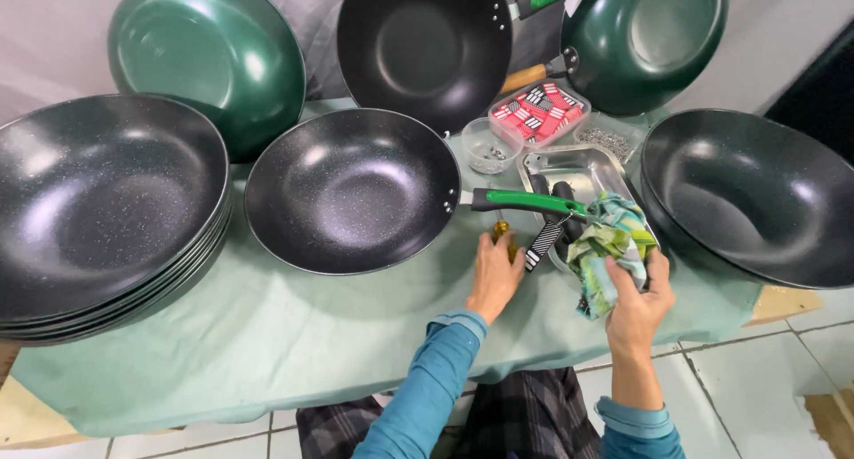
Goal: Cleaning and wiping down various woks and their handles using a cloth in a display area.
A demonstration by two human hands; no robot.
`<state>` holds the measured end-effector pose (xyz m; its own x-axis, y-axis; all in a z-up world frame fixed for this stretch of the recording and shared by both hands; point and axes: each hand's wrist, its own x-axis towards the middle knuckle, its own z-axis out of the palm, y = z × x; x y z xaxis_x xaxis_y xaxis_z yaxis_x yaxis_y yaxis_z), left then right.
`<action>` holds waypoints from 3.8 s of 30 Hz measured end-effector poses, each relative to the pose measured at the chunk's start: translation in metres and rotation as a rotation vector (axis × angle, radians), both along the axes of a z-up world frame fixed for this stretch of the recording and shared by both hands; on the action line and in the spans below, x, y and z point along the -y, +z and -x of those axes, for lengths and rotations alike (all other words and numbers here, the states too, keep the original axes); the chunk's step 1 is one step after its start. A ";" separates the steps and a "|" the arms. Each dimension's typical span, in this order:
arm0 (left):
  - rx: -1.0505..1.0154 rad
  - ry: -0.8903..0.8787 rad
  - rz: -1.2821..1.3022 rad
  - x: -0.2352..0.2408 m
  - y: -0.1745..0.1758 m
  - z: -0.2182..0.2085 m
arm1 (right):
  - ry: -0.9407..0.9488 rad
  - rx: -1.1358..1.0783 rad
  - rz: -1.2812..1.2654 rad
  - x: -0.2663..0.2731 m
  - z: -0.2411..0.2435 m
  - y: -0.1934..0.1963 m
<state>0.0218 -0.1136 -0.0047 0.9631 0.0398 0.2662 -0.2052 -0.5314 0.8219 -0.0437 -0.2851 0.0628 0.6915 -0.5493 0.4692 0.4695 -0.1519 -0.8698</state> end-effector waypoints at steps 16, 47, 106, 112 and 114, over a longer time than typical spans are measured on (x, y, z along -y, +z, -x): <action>-0.353 -0.195 1.293 -0.065 -0.007 -0.038 | -0.175 0.258 0.869 -0.037 -0.114 0.032; -0.487 -0.264 1.740 -0.062 -0.036 -0.051 | -0.015 0.323 1.259 -0.098 -0.109 0.019; -0.462 -0.056 1.638 -0.069 -0.016 -0.041 | 0.371 0.153 1.703 -0.094 -0.132 0.018; -0.438 -0.028 1.714 -0.073 -0.002 -0.033 | 0.360 0.130 1.674 -0.071 -0.115 0.032; -0.412 -0.060 1.677 -0.074 0.007 -0.029 | 0.457 -0.065 1.485 -0.044 -0.109 0.041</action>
<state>0.0511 -0.0399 0.0022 0.9622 -0.0421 -0.2692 0.1585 0.8900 0.4274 0.0651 -0.2414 0.1034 0.7046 0.6200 0.3451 0.6832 -0.7242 -0.0937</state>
